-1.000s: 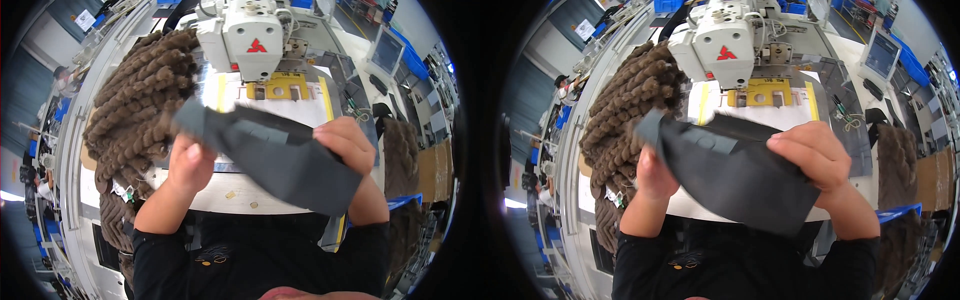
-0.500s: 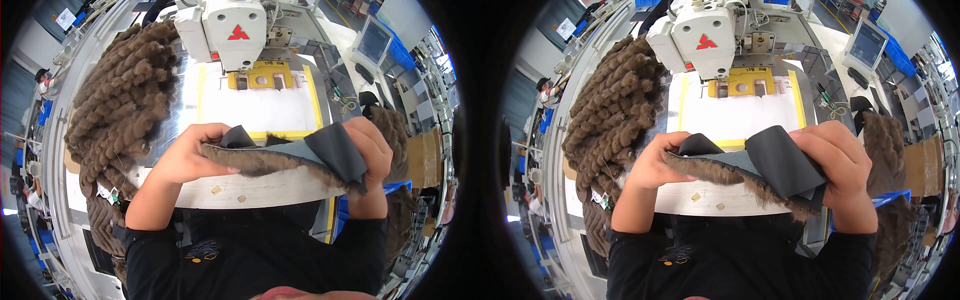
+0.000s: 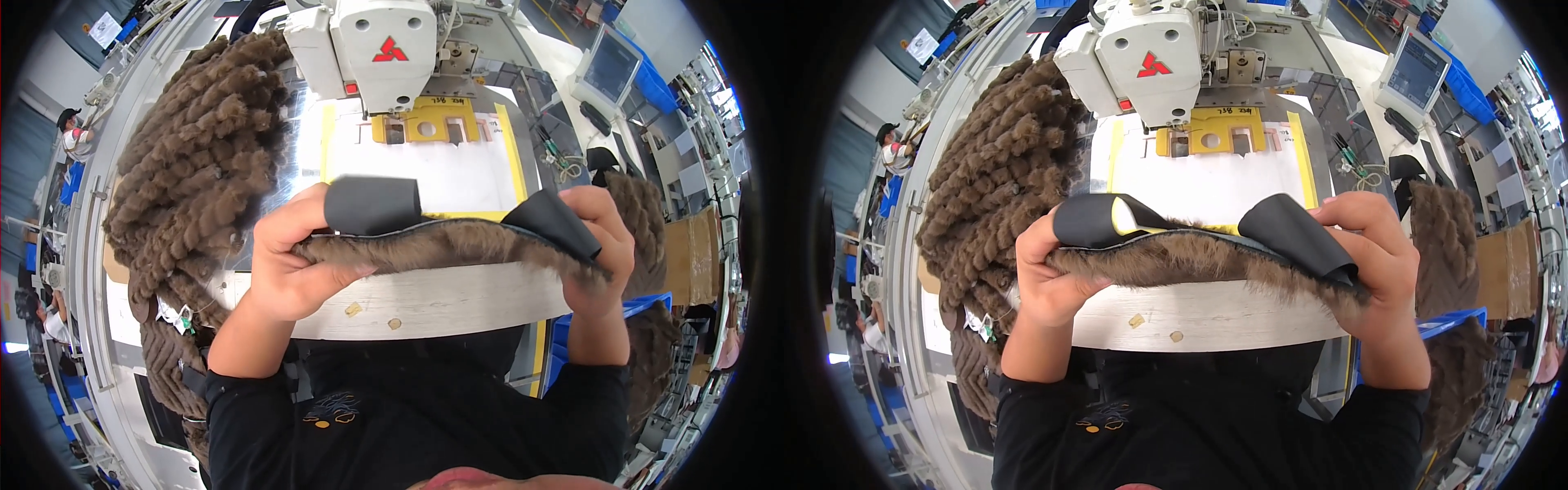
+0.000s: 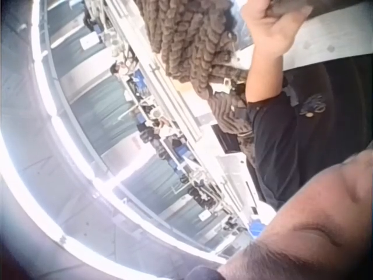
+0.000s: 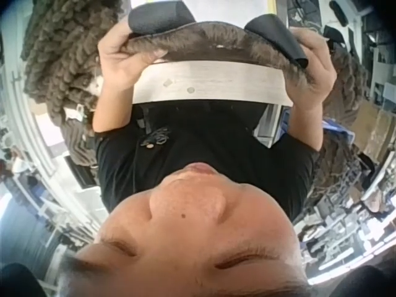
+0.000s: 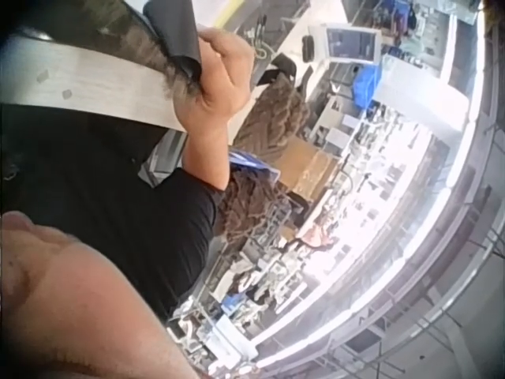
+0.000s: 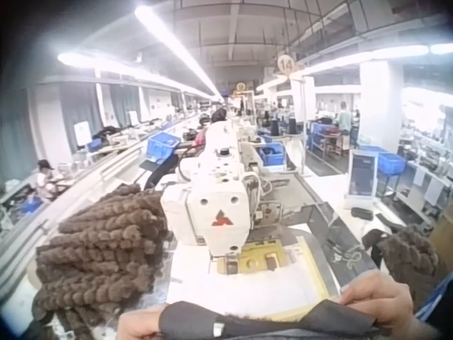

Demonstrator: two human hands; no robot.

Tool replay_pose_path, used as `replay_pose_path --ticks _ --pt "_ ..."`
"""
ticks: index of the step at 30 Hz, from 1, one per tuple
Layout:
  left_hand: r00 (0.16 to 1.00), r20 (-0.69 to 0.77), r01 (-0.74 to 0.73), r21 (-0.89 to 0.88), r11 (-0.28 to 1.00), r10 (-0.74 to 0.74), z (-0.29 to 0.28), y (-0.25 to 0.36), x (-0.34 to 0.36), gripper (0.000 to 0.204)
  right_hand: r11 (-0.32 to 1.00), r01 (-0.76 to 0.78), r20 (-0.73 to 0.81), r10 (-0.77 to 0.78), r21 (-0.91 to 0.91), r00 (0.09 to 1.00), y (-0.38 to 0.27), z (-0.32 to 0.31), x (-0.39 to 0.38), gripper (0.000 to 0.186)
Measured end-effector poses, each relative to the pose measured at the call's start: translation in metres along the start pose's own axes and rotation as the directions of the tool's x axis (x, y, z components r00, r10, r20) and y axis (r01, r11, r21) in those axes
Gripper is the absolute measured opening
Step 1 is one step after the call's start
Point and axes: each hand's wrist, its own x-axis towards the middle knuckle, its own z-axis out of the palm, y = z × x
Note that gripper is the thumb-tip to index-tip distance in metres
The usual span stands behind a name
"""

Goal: Sewing straps and components onto brown faux fur panels using an industrial sewing machine in a workshop.

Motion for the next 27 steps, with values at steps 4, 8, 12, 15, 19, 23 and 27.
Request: replay_pose_path --ticks 4,8,12,15,19,23,27 --pt "0.996 -0.034 0.076 -0.055 0.996 -0.078 0.010 0.004 -0.005 0.059 1.000 0.014 0.011 -0.014 0.026 1.000 0.001 0.000 -0.006 0.032" --pt "0.953 0.041 0.302 -0.153 0.941 -0.300 0.006 -0.001 -0.006 0.044 0.997 0.073 -0.022 -0.072 0.015 0.997 0.002 0.002 -0.006 0.031" --pt "0.920 0.180 0.357 -0.023 0.934 -0.347 0.011 -0.003 -0.006 0.034 1.000 0.027 -0.029 -0.027 -0.008 0.999 -0.001 0.002 -0.004 0.030" --pt "0.925 0.162 0.339 0.057 0.939 -0.344 0.021 0.003 -0.006 0.030 0.998 -0.052 -0.026 0.053 0.038 0.998 0.001 0.006 -0.003 0.031" --pt "0.998 0.029 0.039 0.302 0.953 -0.050 0.012 0.010 -0.004 0.031 0.984 -0.163 -0.237 0.140 -0.078 0.961 0.004 0.009 -0.005 0.054" --pt "0.998 0.052 -0.009 0.492 0.870 -0.019 0.012 0.041 0.008 0.033 0.959 -0.282 -0.137 0.279 -0.003 0.951 0.005 0.006 -0.006 0.064" --pt "0.981 0.192 -0.131 0.619 0.775 0.012 0.018 0.050 0.018 0.035 0.865 -0.460 0.198 0.424 0.199 0.884 0.017 0.020 -0.005 0.066"
